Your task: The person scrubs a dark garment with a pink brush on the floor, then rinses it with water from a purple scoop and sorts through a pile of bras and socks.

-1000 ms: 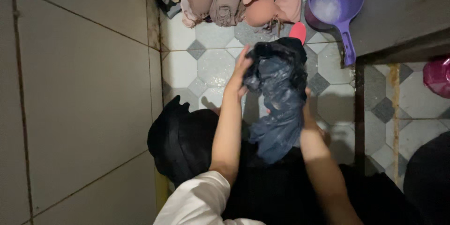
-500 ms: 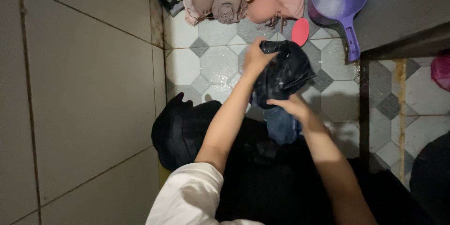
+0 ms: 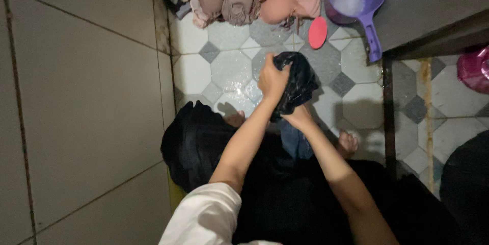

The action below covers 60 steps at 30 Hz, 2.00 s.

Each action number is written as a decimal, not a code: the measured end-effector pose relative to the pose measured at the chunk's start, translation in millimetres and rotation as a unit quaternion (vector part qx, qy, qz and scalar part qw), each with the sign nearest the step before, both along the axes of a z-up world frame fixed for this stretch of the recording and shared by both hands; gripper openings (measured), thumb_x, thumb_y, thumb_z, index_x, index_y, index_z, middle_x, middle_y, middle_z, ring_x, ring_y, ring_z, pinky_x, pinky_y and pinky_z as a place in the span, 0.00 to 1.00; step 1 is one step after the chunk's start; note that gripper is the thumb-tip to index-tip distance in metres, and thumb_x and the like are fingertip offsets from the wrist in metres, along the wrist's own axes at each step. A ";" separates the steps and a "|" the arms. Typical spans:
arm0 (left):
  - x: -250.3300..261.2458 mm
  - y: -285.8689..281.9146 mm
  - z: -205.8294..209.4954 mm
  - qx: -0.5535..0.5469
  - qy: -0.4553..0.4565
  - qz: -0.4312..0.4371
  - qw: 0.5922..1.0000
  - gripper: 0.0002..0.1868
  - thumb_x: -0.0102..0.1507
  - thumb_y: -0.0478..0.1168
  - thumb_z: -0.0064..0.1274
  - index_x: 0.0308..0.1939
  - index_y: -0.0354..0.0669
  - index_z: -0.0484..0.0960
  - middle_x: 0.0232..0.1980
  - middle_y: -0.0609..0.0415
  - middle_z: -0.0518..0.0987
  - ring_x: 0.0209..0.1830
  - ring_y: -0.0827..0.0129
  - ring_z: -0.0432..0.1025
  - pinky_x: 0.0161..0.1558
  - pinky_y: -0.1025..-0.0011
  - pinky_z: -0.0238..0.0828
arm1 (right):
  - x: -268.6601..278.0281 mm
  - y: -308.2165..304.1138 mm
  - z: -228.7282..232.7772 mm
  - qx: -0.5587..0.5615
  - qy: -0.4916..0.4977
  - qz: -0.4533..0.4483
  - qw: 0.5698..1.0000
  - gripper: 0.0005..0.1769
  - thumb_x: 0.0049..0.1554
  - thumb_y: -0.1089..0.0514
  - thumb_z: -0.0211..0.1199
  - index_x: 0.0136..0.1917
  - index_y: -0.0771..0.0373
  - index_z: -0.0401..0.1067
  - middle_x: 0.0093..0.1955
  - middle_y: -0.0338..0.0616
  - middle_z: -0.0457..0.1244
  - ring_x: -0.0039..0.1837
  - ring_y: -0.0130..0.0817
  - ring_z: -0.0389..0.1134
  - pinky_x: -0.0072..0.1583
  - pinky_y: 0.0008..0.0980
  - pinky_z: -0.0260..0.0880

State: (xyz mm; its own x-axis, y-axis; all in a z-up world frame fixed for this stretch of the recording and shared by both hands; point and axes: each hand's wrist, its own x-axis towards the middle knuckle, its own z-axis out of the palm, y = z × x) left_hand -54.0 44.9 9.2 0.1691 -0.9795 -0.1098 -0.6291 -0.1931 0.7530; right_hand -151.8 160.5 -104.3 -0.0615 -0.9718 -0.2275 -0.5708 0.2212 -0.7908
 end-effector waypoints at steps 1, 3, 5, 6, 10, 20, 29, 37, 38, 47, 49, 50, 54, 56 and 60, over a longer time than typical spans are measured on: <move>2.5 -3.6 3.8 -0.003 0.001 -0.001 1.000 0.27 0.56 0.50 0.64 0.56 0.49 0.75 0.47 0.41 0.84 0.50 0.39 0.77 0.47 0.47 0.72 | -7.1 0.2 -0.4 0.002 -0.058 0.049 0.997 0.44 0.46 0.41 0.70 0.70 0.65 0.67 0.70 0.56 0.64 0.73 0.48 0.62 0.71 0.43 0.60; 8.6 -8.1 11.1 0.037 0.022 0.035 0.998 0.31 0.54 0.52 0.66 0.57 0.49 0.72 0.47 0.40 0.83 0.50 0.39 0.76 0.47 0.46 0.71 | -13.7 0.5 2.9 0.004 -0.117 0.097 0.988 0.48 0.45 0.42 0.71 0.71 0.68 0.64 0.70 0.56 0.62 0.73 0.48 0.60 0.71 0.43 0.58; 8.9 -7.3 15.3 0.047 0.016 0.024 0.998 0.31 0.54 0.52 0.65 0.57 0.48 0.73 0.47 0.40 0.84 0.51 0.39 0.76 0.48 0.46 0.71 | -22.7 6.2 8.3 0.125 -0.288 0.056 0.948 0.47 0.56 0.34 0.61 0.76 0.66 0.56 0.76 0.45 0.56 0.77 0.38 0.54 0.74 0.40 0.50; 9.6 -6.8 16.4 0.057 0.011 0.013 0.998 0.30 0.55 0.52 0.65 0.57 0.48 0.73 0.48 0.39 0.84 0.52 0.39 0.76 0.49 0.46 0.71 | -20.9 6.3 6.9 0.125 -0.289 0.057 0.947 0.47 0.56 0.34 0.61 0.76 0.66 0.56 0.76 0.45 0.56 0.77 0.38 0.54 0.74 0.40 0.50; 13.6 -3.8 10.1 0.048 0.013 -0.059 0.997 0.35 0.58 0.53 0.61 0.63 0.43 0.68 0.51 0.35 0.81 0.53 0.36 0.74 0.51 0.47 0.69 | -13.7 13.0 -19.1 0.196 -0.397 -0.152 0.884 0.45 0.58 0.29 0.55 0.74 0.64 0.64 0.73 0.44 0.61 0.74 0.36 0.60 0.75 0.39 0.52; 38.1 -31.5 -74.4 0.224 0.642 -0.197 0.706 0.50 0.65 0.69 0.43 0.85 0.65 0.40 0.80 0.41 0.58 0.76 0.55 0.53 0.78 0.53 0.44 | -72.9 -17.6 5.4 0.025 -0.725 -0.165 0.669 0.42 0.57 0.33 0.56 0.73 0.64 0.66 0.71 0.47 0.63 0.72 0.39 0.61 0.74 0.39 0.55; 29.2 -32.2 -68.2 0.158 0.680 -0.373 0.611 0.46 0.57 0.59 0.60 0.75 0.48 0.60 0.71 0.52 0.68 0.72 0.60 0.64 0.72 0.61 0.60 | -53.5 -8.5 10.8 0.044 -0.758 -0.144 0.635 0.39 0.57 0.37 0.58 0.71 0.64 0.67 0.71 0.48 0.63 0.72 0.40 0.62 0.74 0.39 0.57; 28.6 -25.1 -37.3 0.103 0.523 -0.268 0.802 0.15 0.60 0.34 0.65 0.43 0.44 0.71 0.45 0.58 0.73 0.48 0.72 0.68 0.52 0.73 0.66 | -59.5 -4.8 11.6 0.070 -0.748 -0.106 0.652 0.36 0.56 0.40 0.60 0.70 0.64 0.68 0.71 0.49 0.64 0.72 0.42 0.63 0.73 0.39 0.59; 29.9 -28.4 -51.8 0.096 0.498 -0.223 0.832 0.14 0.64 0.34 0.64 0.41 0.42 0.71 0.42 0.58 0.71 0.45 0.72 0.67 0.49 0.73 0.64 | -61.3 -4.7 8.1 0.072 -0.747 -0.102 0.653 0.36 0.56 0.40 0.60 0.70 0.64 0.68 0.71 0.49 0.64 0.72 0.42 0.63 0.73 0.39 0.59; 29.0 -96.5 -96.1 0.042 0.374 -0.271 0.886 0.06 0.62 0.41 0.57 0.34 0.43 0.81 0.36 0.63 0.83 0.40 0.79 0.75 0.47 0.79 0.70 | -110.4 20.3 -48.4 0.208 -0.383 0.086 0.896 0.34 0.55 0.44 0.62 0.69 0.64 0.70 0.70 0.50 0.65 0.72 0.43 0.63 0.72 0.39 0.61; 17.8 -90.7 -81.1 0.023 0.330 -0.259 0.907 0.08 0.59 0.41 0.61 0.31 0.40 0.81 0.32 0.60 0.80 0.36 0.78 0.72 0.42 0.76 0.69 | -108.2 16.3 -43.6 0.211 -0.354 0.128 0.902 0.33 0.55 0.44 0.62 0.69 0.64 0.70 0.70 0.51 0.65 0.72 0.43 0.63 0.72 0.39 0.61; 13.2 -86.4 -75.1 0.006 0.286 -0.245 0.926 0.11 0.57 0.41 0.65 0.29 0.37 0.81 0.28 0.58 0.77 0.32 0.77 0.69 0.37 0.73 0.68 | -104.2 12.8 -40.0 0.202 -0.342 0.144 0.906 0.33 0.55 0.45 0.62 0.69 0.64 0.70 0.70 0.51 0.65 0.72 0.43 0.64 0.72 0.39 0.61; 5.4 -69.0 -60.1 -0.068 0.199 -0.229 0.950 0.11 0.56 0.41 0.62 0.28 0.36 0.79 0.26 0.49 0.79 0.29 0.68 0.74 0.37 0.68 0.72 | -66.9 3.9 -32.7 0.057 -0.201 0.220 0.953 0.32 0.55 0.46 0.63 0.68 0.64 0.70 0.70 0.51 0.65 0.72 0.44 0.64 0.72 0.39 0.62; 2.3 -58.6 -50.5 -0.147 0.116 -0.213 0.959 0.08 0.56 0.40 0.60 0.29 0.38 0.83 0.31 0.41 0.82 0.34 0.52 0.80 0.40 0.60 0.74 | -38.4 6.2 -28.5 0.001 -0.049 0.159 0.986 0.32 0.55 0.45 0.62 0.69 0.63 0.69 0.72 0.54 0.63 0.75 0.48 0.61 0.73 0.41 0.59; -4.6 -31.7 -26.2 -0.128 0.085 -0.173 0.973 0.06 0.58 0.39 0.56 0.32 0.38 0.82 0.34 0.37 0.82 0.40 0.41 0.78 0.42 0.54 0.74 | -4.7 11.0 5.4 0.084 0.017 0.045 0.995 0.38 0.55 0.40 0.61 0.74 0.59 0.64 0.72 0.62 0.60 0.73 0.59 0.60 0.69 0.48 0.61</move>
